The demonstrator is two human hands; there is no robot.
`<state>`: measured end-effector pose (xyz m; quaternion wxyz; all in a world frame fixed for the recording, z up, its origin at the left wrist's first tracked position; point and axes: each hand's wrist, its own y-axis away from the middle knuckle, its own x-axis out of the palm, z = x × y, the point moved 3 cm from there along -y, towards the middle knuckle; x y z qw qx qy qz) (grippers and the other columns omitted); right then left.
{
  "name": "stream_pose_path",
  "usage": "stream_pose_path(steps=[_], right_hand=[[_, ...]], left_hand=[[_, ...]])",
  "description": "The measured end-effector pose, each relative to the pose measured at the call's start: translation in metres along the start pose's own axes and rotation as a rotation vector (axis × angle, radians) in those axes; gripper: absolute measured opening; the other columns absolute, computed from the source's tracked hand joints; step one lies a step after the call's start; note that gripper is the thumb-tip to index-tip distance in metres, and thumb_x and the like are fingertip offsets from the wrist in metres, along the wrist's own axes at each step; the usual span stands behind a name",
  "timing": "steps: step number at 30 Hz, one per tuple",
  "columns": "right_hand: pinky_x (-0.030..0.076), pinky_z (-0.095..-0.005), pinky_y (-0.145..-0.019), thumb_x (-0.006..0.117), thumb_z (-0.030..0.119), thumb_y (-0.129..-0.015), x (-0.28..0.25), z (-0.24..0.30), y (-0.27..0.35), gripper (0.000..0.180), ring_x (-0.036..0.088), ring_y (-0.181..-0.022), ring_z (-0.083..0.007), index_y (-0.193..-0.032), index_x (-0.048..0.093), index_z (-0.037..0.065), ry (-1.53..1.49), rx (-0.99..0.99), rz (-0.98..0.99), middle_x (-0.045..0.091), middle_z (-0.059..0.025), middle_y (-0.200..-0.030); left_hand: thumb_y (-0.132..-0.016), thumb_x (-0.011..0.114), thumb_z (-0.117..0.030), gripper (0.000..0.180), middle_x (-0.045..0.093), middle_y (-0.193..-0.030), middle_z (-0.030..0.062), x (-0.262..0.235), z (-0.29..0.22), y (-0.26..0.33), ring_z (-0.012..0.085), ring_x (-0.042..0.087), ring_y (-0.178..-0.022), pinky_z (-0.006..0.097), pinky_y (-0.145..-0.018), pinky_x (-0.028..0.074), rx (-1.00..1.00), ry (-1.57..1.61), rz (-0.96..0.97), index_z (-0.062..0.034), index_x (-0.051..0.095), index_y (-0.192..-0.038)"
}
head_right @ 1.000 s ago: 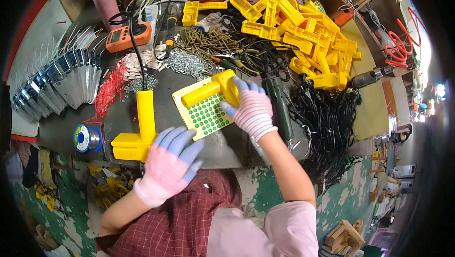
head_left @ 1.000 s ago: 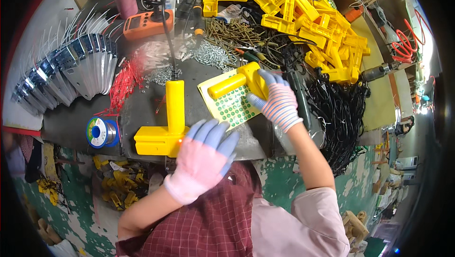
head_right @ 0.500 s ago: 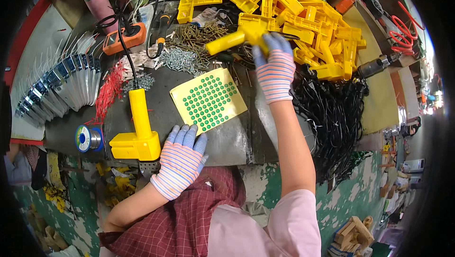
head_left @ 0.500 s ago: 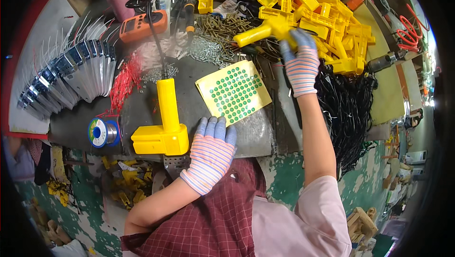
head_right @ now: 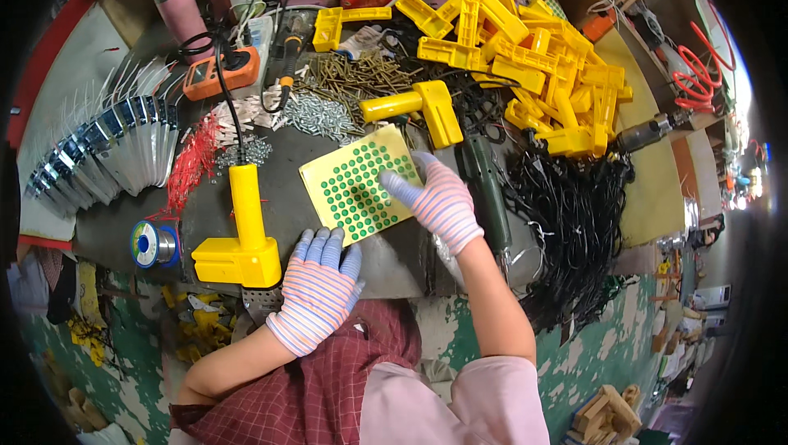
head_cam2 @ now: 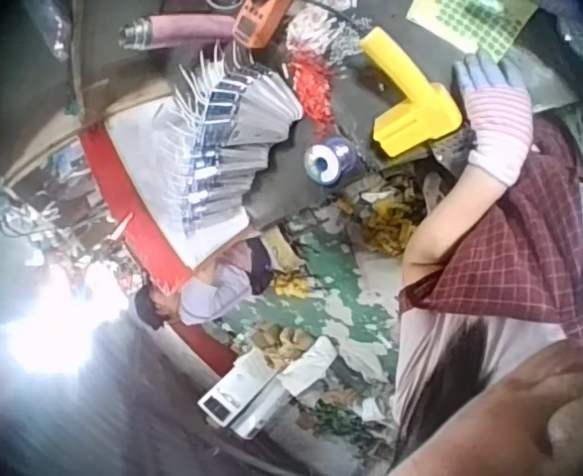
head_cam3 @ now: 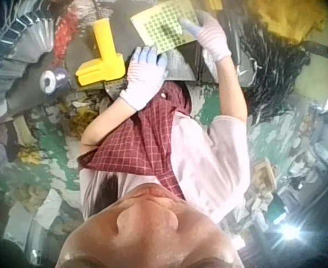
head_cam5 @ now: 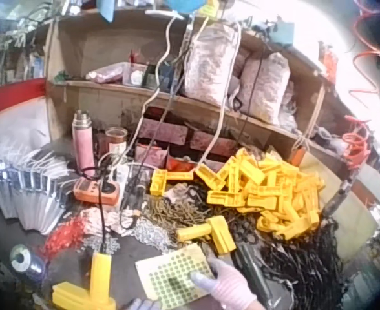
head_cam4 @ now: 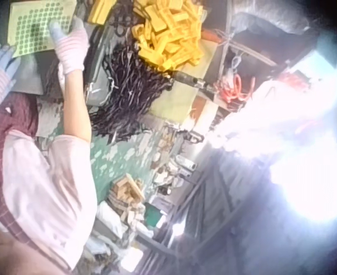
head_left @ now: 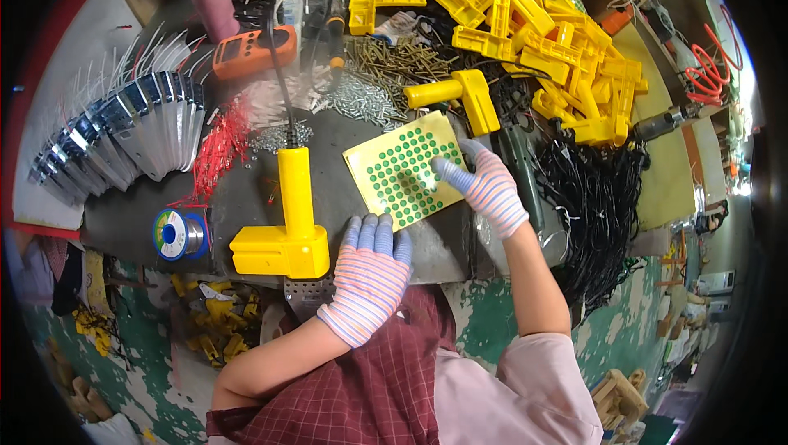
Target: The person solders wires to a component using a soldering iron, fits the plastic housing together, secures screws with an electric screwdriver, and applies a sticker onto the assembled unit.
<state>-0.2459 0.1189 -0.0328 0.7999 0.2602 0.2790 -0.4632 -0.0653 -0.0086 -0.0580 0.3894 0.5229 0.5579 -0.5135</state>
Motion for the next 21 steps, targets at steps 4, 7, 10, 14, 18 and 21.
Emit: stream_pose_path(steps=[4,7,10,14,18,21], right_hand=[[0.048,-0.0316,-0.093,0.072,0.022,-0.086,0.009,-0.004,0.004,0.060,0.062,-0.106,-0.0213,-0.133,0.049,-0.007,-0.236,-0.192,-0.050,0.066,-0.0171,-0.115],[0.045,-0.0304,-0.097,0.065,0.005,-0.087,-0.013,0.033,0.029,0.047,0.058,-0.109,-0.0161,-0.130,0.052,-0.005,-0.606,-0.159,0.035,0.063,-0.0117,-0.118],[0.047,-0.0310,-0.095,0.067,0.002,-0.083,-0.038,0.056,0.044,0.050,0.059,-0.105,-0.0141,-0.131,0.052,-0.005,-0.641,-0.172,0.197,0.063,-0.0091,-0.116],[0.047,-0.0336,-0.094,0.070,0.002,-0.081,-0.042,0.063,0.041,0.052,0.060,-0.104,-0.0177,-0.130,0.055,-0.001,-0.670,-0.190,0.007,0.065,-0.0095,-0.114],[0.047,-0.0455,-0.094,0.078,0.010,-0.071,-0.030,0.083,0.059,0.038,0.063,-0.100,-0.0342,-0.106,0.066,0.005,0.212,-0.877,-0.651,0.067,-0.0125,-0.106],[0.044,-0.0446,-0.097,0.079,0.015,-0.072,-0.003,0.097,0.068,0.028,0.064,-0.104,-0.0288,-0.097,0.067,0.012,0.250,-0.903,-0.493,0.069,-0.0058,-0.103]], left_hand=[[-0.082,0.066,-0.040,0.054,0.053,-0.131,0.0225,-0.017,0.005,-0.005,0.0383,0.050,-0.122,0.052,-0.111,0.030,-0.030,0.089,0.096,-0.0084,0.060,-0.125],[-0.081,0.070,-0.043,0.072,0.047,-0.137,0.0238,-0.059,0.024,-0.010,0.0415,0.046,-0.126,0.051,-0.109,0.034,-0.056,0.231,-0.398,-0.0049,0.047,-0.138],[-0.079,0.075,-0.041,0.069,0.055,-0.125,0.0237,-0.095,0.044,-0.024,0.0449,0.053,-0.113,0.050,-0.100,0.043,-0.158,0.457,-0.721,-0.0019,0.051,-0.131],[-0.087,0.072,-0.022,0.028,0.065,-0.081,0.0050,-0.058,0.051,-0.026,0.0132,0.060,-0.073,0.030,-0.069,0.051,-0.475,1.494,-0.172,-0.0025,0.060,-0.103],[-0.093,0.063,-0.008,0.013,0.063,-0.087,0.0008,-0.058,0.045,-0.022,0.0046,0.054,-0.077,0.022,-0.068,0.046,-0.530,1.499,-0.242,-0.0012,0.060,-0.103],[-0.094,0.062,-0.005,0.018,0.063,-0.092,0.0018,-0.059,0.038,-0.021,0.0056,0.055,-0.082,0.022,-0.073,0.047,-0.565,1.613,-0.250,-0.0003,0.057,-0.111]])
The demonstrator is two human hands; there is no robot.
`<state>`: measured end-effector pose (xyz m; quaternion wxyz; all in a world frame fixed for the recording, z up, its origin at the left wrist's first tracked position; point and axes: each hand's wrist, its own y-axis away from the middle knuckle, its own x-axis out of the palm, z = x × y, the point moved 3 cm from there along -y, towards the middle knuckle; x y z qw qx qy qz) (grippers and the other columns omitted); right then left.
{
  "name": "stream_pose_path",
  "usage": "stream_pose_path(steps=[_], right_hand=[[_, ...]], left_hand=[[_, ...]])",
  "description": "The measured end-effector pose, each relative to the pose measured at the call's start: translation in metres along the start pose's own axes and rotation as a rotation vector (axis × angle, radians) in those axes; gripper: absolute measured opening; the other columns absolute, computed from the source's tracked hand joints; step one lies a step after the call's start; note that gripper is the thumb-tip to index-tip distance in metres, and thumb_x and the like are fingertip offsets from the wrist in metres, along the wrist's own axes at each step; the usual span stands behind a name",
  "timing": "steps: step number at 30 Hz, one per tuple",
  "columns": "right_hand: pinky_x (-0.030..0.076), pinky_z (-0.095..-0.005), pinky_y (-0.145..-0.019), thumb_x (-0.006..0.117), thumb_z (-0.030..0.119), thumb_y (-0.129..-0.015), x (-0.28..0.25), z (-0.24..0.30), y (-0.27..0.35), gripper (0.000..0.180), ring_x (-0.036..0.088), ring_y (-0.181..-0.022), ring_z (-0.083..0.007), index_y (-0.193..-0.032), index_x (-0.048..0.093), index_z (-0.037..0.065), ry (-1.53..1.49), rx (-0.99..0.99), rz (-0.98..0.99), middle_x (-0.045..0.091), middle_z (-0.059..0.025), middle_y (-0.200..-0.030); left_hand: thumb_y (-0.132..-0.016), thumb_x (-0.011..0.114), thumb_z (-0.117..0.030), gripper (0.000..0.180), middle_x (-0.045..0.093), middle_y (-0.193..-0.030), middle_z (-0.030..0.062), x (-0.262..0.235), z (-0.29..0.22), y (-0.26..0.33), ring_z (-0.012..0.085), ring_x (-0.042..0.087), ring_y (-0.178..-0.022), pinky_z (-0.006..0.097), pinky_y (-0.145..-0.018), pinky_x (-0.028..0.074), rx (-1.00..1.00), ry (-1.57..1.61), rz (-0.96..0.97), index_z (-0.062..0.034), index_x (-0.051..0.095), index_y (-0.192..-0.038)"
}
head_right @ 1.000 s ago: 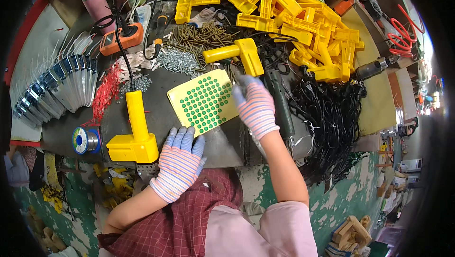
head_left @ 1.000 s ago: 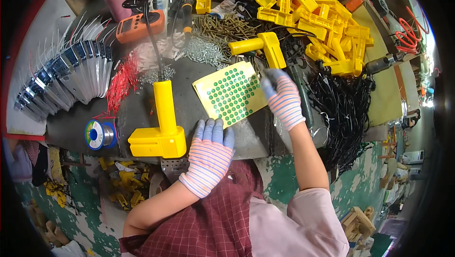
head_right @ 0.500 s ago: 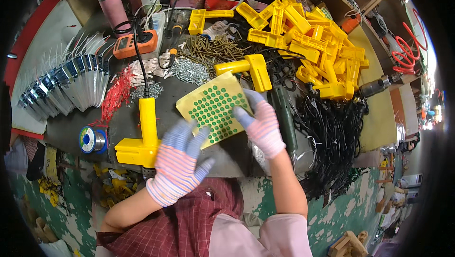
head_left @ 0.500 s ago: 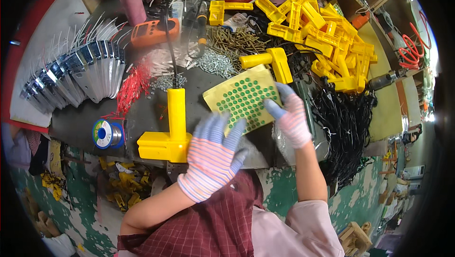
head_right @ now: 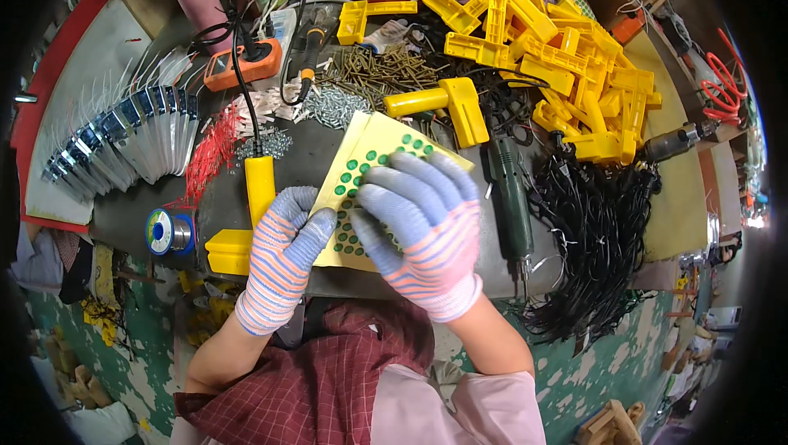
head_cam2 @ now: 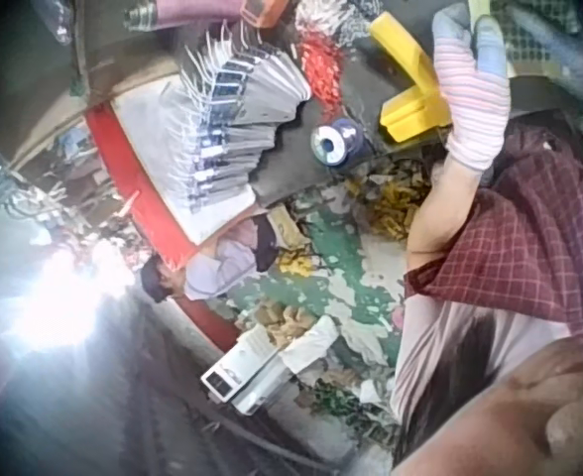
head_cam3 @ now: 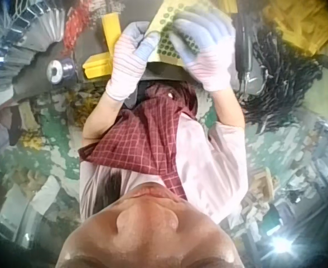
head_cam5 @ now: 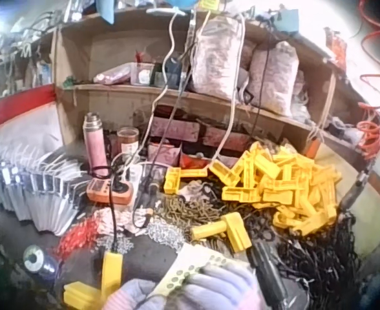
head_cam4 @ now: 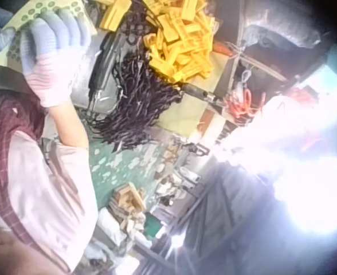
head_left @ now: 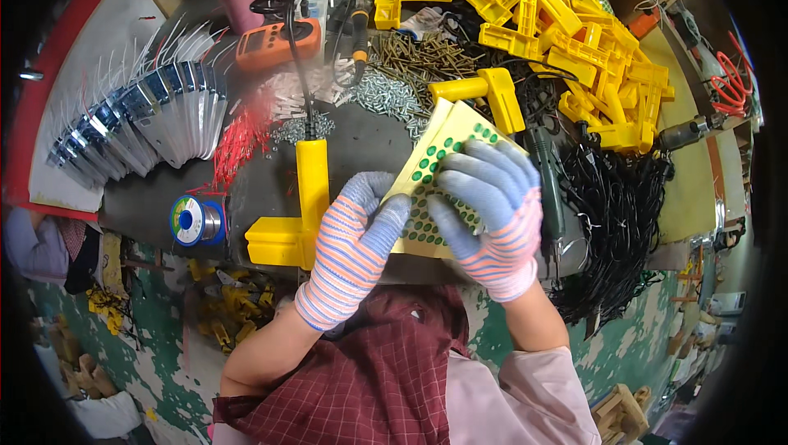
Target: The person solders wires to a component using a soldering iron, fits the plastic housing together, secures screws with an electric screwdriver, and applies a sticker onto the assembled unit.
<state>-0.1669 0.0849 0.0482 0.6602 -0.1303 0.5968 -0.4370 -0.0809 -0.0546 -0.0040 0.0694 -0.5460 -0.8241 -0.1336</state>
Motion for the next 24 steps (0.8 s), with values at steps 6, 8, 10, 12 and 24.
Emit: stream_pose_path(steps=[6,8,10,12,24], right_hand=[[0.042,-0.0449,-0.101,0.078,0.017,-0.074,0.018,-0.006,0.007,0.028,0.063,-0.107,-0.0249,-0.099,0.069,0.013,-0.108,0.033,0.066,0.069,-0.0052,-0.105],[0.042,-0.0451,-0.100,0.078,0.016,-0.074,0.017,-0.008,0.009,0.027,0.064,-0.107,-0.0248,-0.099,0.069,0.013,-0.120,0.038,0.059,0.069,-0.0051,-0.104],[0.043,-0.0452,-0.100,0.078,0.016,-0.074,0.016,-0.010,0.012,0.027,0.064,-0.106,-0.0246,-0.098,0.068,0.013,-0.131,0.045,0.051,0.069,-0.0049,-0.104],[0.044,-0.0435,-0.099,0.077,0.013,-0.074,0.015,-0.011,0.013,0.023,0.065,-0.105,-0.0250,-0.096,0.069,0.013,-0.145,0.048,0.016,0.069,-0.0051,-0.102],[0.049,-0.0276,-0.085,0.064,-0.002,-0.086,0.026,-0.032,0.013,0.013,0.063,-0.090,-0.0124,-0.099,0.066,0.000,-0.628,0.715,-0.149,0.070,-0.0079,-0.096]], left_hand=[[-0.094,0.058,-0.001,0.021,0.065,-0.107,0.0065,0.004,0.007,0.004,0.0097,0.060,-0.096,0.024,-0.086,0.048,0.157,-0.151,-0.010,-0.0002,0.056,-0.115],[-0.094,0.058,0.000,0.022,0.064,-0.108,0.0074,0.005,0.006,0.006,0.0105,0.060,-0.097,0.025,-0.087,0.048,0.214,-0.256,-0.019,0.0006,0.055,-0.116],[-0.094,0.058,0.002,0.024,0.064,-0.108,0.0088,0.008,0.003,0.007,0.0117,0.060,-0.100,0.026,-0.089,0.048,0.283,-0.505,-0.013,0.0013,0.055,-0.118],[-0.094,0.057,0.003,0.024,0.064,-0.108,0.0092,0.009,0.003,0.007,0.0116,0.060,-0.101,0.026,-0.088,0.049,0.308,-0.541,0.003,0.0012,0.055,-0.118],[-0.091,0.062,-0.008,0.067,0.049,-0.137,0.0285,0.001,0.014,-0.006,0.0388,0.050,-0.130,0.041,-0.107,0.040,0.263,-0.383,-0.020,0.0005,0.028,-0.148]])
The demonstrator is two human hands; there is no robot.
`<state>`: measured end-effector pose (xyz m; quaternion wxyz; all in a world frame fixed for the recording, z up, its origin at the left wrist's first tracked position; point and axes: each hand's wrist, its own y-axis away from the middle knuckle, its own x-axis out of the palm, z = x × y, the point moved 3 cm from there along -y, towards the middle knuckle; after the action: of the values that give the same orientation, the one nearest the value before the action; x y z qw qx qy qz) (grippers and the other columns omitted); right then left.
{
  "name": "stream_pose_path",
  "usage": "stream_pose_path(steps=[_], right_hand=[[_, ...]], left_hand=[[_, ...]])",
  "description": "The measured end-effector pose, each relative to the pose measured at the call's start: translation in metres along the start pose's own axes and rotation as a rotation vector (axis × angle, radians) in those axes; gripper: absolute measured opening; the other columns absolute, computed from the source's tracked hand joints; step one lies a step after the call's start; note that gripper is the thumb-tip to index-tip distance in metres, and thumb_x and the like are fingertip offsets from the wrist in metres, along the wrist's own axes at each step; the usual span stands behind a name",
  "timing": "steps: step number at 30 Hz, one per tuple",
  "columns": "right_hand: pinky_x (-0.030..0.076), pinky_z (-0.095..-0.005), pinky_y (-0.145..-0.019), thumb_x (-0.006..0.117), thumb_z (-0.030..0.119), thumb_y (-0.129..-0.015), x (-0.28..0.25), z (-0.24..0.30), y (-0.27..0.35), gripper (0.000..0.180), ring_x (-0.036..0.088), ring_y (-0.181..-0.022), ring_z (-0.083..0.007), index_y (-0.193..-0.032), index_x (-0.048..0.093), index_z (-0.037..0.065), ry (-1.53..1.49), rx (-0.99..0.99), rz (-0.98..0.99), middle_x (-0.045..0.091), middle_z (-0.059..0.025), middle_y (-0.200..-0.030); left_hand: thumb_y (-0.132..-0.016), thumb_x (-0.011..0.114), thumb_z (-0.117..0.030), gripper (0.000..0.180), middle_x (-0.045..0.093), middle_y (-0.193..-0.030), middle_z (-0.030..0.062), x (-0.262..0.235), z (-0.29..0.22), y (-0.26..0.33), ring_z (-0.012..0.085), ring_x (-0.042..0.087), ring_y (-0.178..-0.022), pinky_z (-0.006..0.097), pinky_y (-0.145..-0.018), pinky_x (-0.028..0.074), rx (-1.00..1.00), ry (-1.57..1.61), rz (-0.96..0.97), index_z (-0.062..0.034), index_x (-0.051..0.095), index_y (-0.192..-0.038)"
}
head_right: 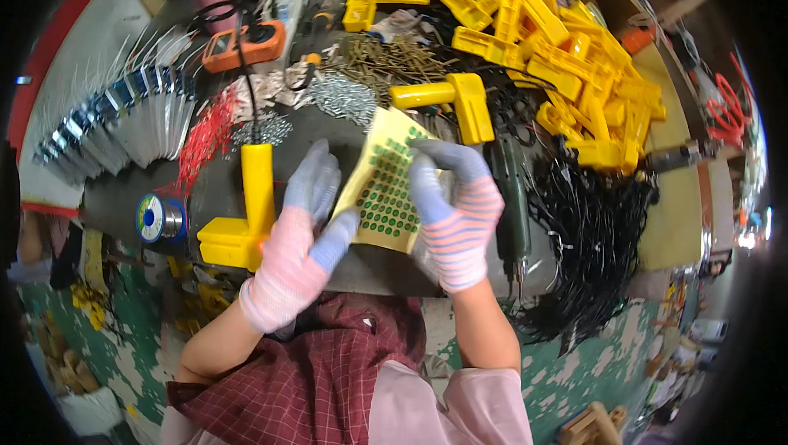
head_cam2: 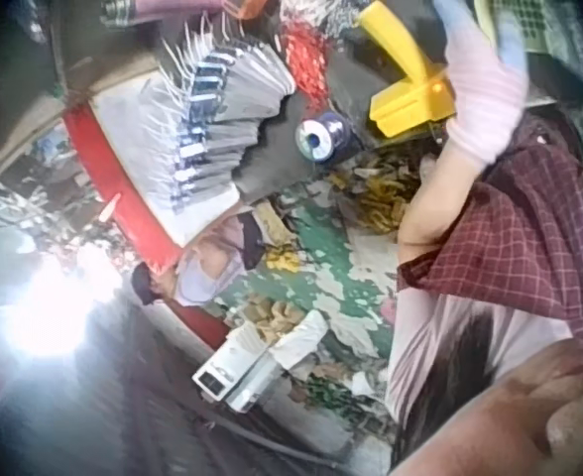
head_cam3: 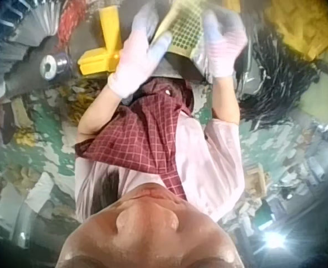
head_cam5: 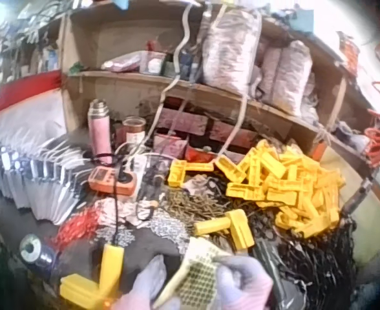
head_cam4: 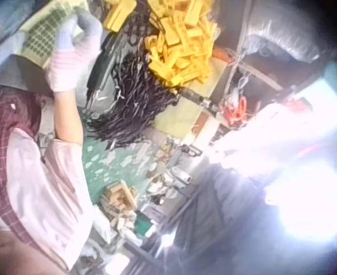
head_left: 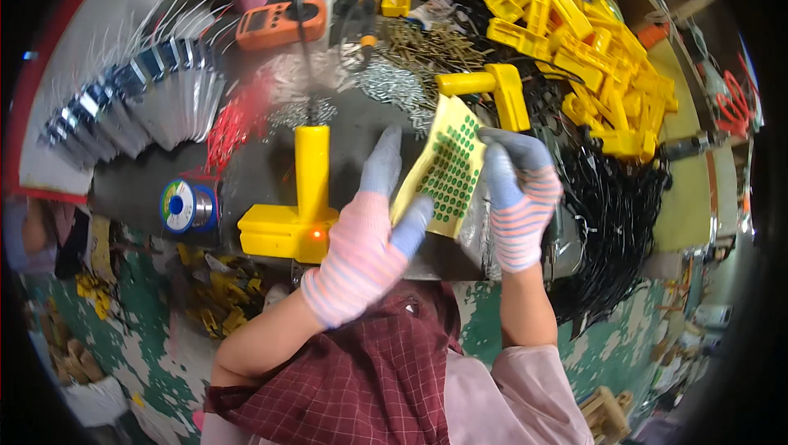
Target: The person solders wires to a component using a soldering iron, fits the plastic housing together, secures screws with an electric screwdriver, and applies a sticker onto the assembled unit.
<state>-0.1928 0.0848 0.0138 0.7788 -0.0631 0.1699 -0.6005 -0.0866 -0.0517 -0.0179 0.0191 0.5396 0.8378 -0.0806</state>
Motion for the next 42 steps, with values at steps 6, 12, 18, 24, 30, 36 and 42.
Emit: stream_pose_path(steps=[6,12,18,24,30,36,42], right_hand=[[0.048,-0.0438,-0.092,0.074,0.001,-0.069,0.032,0.041,-0.008,0.028,0.064,-0.102,-0.0335,-0.094,0.065,0.010,0.322,-0.637,0.413,0.069,-0.0093,-0.102],[0.044,-0.0510,-0.102,0.075,0.008,-0.067,0.128,0.058,0.002,0.026,0.060,-0.112,-0.0328,-0.089,0.061,0.013,0.481,-0.903,0.777,0.066,-0.0065,-0.110],[0.040,-0.0518,-0.108,0.066,0.017,-0.072,0.170,0.044,0.005,0.016,0.057,-0.118,-0.0321,-0.085,0.062,0.008,0.528,-0.923,1.128,0.064,-0.0097,-0.113],[0.034,-0.0549,-0.111,0.067,0.017,-0.074,0.172,0.051,-0.008,0.016,0.052,-0.125,-0.0368,-0.088,0.066,0.011,0.527,-0.849,1.363,0.064,-0.0087,-0.121],[0.050,-0.0398,-0.090,0.059,0.008,-0.089,0.141,0.100,-0.070,0.016,0.066,-0.098,-0.0306,-0.098,0.068,-0.001,0.286,-0.880,0.622,0.069,-0.0177,-0.102],[0.048,-0.0303,-0.080,0.053,0.026,-0.096,0.196,0.088,-0.197,0.029,0.059,-0.082,-0.0122,-0.106,0.067,0.003,0.573,-0.344,0.447,0.068,-0.0102,-0.092],[0.049,-0.0354,-0.081,0.064,0.036,-0.084,0.240,0.056,-0.222,0.045,0.061,-0.084,-0.0207,-0.118,0.068,0.006,1.040,-0.296,0.983,0.067,-0.0080,-0.092]], left_hand=[[-0.085,0.060,-0.004,0.026,0.054,-0.125,0.0217,-0.091,-0.017,0.063,0.0373,0.056,-0.113,0.045,-0.097,0.047,0.575,-0.611,-0.313,-0.0011,0.057,-0.110],[-0.068,0.063,0.001,0.062,0.048,-0.138,0.0213,-0.138,0.035,0.084,0.0416,0.051,-0.120,0.045,-0.101,0.044,0.030,-0.652,-0.243,-0.0094,0.055,-0.128],[-0.068,0.077,-0.008,0.059,0.060,-0.126,0.0202,-0.149,0.053,0.076,0.0399,0.060,-0.111,0.044,-0.093,0.050,0.101,-0.447,-0.187,-0.0075,0.055,-0.122],[-0.067,0.077,-0.008,0.055,0.059,-0.127,0.0204,-0.152,0.060,0.072,0.0396,0.060,-0.109,0.044,-0.091,0.050,0.072,-0.421,-0.180,-0.0079,0.057,-0.118],[-0.065,0.076,-0.007,0.059,0.060,-0.125,0.0199,-0.151,0.061,0.072,0.0405,0.061,-0.106,0.045,-0.089,0.051,0.132,-0.399,-0.220,-0.0098,0.055,-0.119],[-0.066,0.074,-0.006,0.060,0.059,-0.125,0.0195,-0.153,0.059,0.078,0.0403,0.061,-0.106,0.045,-0.089,0.051,0.129,-0.437,-0.219,-0.0099,0.053,-0.122],[-0.070,0.072,-0.006,0.052,0.062,-0.122,0.0201,-0.151,0.054,0.074,0.0398,0.061,-0.109,0.043,-0.093,0.051,0.129,-0.317,-0.245,-0.0065,0.057,-0.120]])
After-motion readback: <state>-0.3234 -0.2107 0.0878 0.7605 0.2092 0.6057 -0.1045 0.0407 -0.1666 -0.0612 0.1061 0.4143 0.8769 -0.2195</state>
